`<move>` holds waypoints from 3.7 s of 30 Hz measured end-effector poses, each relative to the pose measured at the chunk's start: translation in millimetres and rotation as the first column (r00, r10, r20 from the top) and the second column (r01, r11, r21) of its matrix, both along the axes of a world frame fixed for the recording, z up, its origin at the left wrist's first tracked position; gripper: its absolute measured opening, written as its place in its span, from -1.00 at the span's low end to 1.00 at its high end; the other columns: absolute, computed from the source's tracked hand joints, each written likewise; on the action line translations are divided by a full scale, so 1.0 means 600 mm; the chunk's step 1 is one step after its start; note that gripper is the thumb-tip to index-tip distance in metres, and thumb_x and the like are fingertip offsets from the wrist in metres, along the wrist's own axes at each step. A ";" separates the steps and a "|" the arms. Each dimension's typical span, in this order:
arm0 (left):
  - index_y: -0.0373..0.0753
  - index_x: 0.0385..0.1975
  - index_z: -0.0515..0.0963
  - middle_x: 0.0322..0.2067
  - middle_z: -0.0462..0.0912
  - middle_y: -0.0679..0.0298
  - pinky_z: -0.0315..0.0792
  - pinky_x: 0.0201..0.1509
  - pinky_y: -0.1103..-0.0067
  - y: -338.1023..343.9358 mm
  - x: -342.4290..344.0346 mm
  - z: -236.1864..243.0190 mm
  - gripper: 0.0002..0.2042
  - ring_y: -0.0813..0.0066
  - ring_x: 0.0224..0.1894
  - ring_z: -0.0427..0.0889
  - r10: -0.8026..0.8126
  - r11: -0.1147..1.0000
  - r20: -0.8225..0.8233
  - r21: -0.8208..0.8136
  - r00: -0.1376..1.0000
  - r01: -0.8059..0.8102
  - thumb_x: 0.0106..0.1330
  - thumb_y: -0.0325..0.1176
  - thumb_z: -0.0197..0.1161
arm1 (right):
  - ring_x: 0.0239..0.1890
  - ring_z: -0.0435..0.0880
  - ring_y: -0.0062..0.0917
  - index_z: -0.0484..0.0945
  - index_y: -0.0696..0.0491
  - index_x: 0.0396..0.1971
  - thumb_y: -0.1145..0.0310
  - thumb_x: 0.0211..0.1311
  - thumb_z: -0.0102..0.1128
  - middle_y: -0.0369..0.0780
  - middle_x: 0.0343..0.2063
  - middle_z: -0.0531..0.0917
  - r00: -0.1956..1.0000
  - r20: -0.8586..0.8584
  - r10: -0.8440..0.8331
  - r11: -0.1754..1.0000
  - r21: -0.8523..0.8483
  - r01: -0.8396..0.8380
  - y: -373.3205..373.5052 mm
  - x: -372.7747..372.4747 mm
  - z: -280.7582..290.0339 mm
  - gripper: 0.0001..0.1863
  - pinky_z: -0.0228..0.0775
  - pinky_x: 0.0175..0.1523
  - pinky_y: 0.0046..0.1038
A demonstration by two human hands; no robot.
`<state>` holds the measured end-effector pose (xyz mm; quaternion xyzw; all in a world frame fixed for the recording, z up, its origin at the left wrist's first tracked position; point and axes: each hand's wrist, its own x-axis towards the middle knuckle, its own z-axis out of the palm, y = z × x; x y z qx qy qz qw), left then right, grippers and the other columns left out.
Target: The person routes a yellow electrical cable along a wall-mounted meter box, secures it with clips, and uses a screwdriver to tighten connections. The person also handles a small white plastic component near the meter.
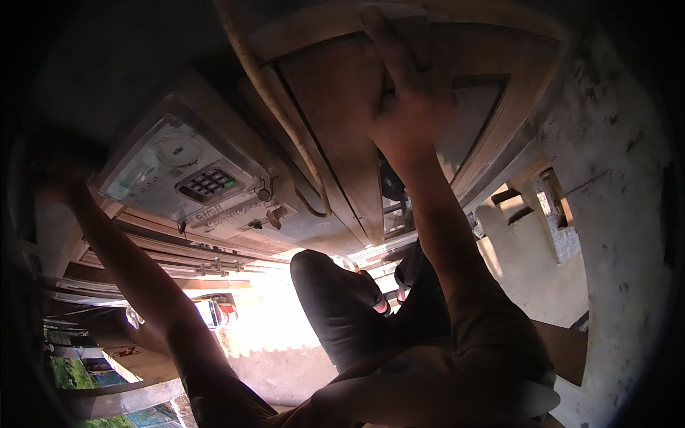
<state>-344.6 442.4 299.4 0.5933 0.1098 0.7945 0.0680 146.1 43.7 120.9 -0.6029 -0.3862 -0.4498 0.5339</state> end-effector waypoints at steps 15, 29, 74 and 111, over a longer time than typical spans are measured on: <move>-0.34 0.11 0.53 -0.07 0.63 0.06 0.55 -0.03 0.39 -0.071 0.025 -0.016 -0.32 0.21 -0.10 0.67 0.984 0.149 0.000 0.542 0.177 -0.827 0.15 0.12 0.36 | -0.04 0.73 -0.22 0.68 -0.34 0.15 0.27 0.16 0.28 -0.10 -0.02 0.68 0.984 -0.179 0.023 0.999 -0.039 -0.031 0.016 0.034 -0.021 -0.51 0.65 -0.20 -0.27; -0.13 0.10 0.64 -0.15 0.70 0.24 0.54 -0.11 0.43 -0.487 0.375 -0.047 -0.62 0.34 -0.19 0.69 0.340 0.882 -0.885 0.183 0.318 -0.434 0.26 -0.37 0.29 | -0.34 0.74 -0.38 0.64 -0.40 0.19 0.25 0.09 0.35 -0.29 -0.03 0.68 0.961 0.264 -0.082 0.997 0.010 0.082 0.053 -0.023 -0.011 -0.42 0.55 -0.51 -0.37; -0.07 0.15 0.64 -0.13 0.78 0.12 0.65 -0.16 0.33 -0.484 0.407 -0.048 -0.52 0.18 -0.21 0.78 0.229 0.941 -0.887 0.308 0.401 0.143 0.20 -0.59 0.18 | -0.05 0.72 -0.13 0.75 -0.13 -0.02 0.35 -0.14 0.46 0.00 0.11 0.50 0.969 0.216 0.121 0.958 -0.282 -0.057 0.057 -0.108 -0.016 -0.48 0.65 -0.28 -0.30; -0.25 -0.06 0.64 -0.22 0.74 0.13 0.51 -0.34 0.45 -0.517 0.410 -0.041 -0.59 0.30 -0.40 0.70 -0.004 0.980 -0.917 0.076 0.399 0.185 0.10 -0.71 0.07 | -0.12 0.74 -0.18 0.70 -0.31 0.12 0.44 0.10 0.29 0.01 0.10 0.51 0.982 0.116 0.147 0.968 -0.222 -0.118 0.056 -0.115 -0.015 -0.46 0.68 -0.31 -0.33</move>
